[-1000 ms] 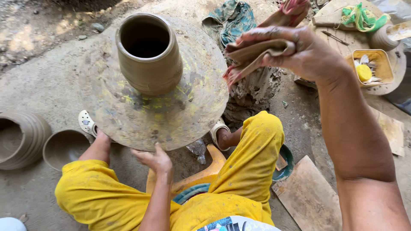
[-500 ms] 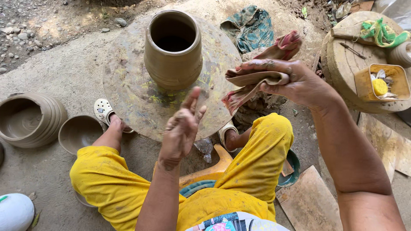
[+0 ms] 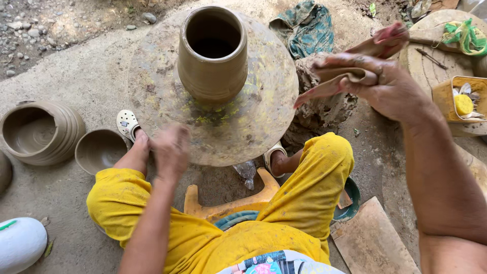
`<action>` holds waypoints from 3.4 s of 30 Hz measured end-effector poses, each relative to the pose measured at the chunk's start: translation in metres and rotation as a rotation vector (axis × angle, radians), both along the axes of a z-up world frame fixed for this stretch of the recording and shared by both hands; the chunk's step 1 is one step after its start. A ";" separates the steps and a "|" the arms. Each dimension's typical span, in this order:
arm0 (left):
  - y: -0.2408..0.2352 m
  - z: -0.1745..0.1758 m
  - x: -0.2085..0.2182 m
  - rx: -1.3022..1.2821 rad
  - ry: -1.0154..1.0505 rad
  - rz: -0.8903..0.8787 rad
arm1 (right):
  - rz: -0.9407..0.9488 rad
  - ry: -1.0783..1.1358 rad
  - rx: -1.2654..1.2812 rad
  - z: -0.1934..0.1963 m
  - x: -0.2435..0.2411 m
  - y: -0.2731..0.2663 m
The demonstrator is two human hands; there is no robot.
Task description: The person uses a piece of cloth and a wooden tool to shape and smooth the exterior of a clay vase spinning on a pottery wheel.
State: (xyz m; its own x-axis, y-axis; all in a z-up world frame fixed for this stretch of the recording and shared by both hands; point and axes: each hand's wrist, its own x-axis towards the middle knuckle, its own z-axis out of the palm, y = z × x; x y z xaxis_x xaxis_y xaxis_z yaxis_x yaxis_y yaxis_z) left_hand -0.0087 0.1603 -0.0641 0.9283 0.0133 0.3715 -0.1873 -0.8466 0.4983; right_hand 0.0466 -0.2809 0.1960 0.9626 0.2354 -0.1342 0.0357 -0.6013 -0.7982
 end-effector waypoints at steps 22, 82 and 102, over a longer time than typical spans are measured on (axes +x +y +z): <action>-0.223 -0.069 -0.087 -1.405 1.065 -0.190 | 0.307 -0.295 -0.347 -0.022 -0.019 0.063; -0.039 -0.096 -0.018 -1.497 0.076 0.675 | 0.051 -0.505 0.272 -0.219 0.098 0.146; 0.148 -0.205 0.132 -1.817 1.045 0.111 | 0.081 -0.481 0.432 -0.219 0.116 0.166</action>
State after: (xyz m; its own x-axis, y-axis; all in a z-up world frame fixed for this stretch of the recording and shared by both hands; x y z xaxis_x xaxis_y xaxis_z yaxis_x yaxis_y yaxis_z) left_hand 0.1234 0.3078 -0.2688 0.7036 -0.2687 -0.6579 0.6504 0.6164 0.4438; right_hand 0.1624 -0.1145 -0.0226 0.8685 0.2464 0.4301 0.4811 -0.2103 -0.8510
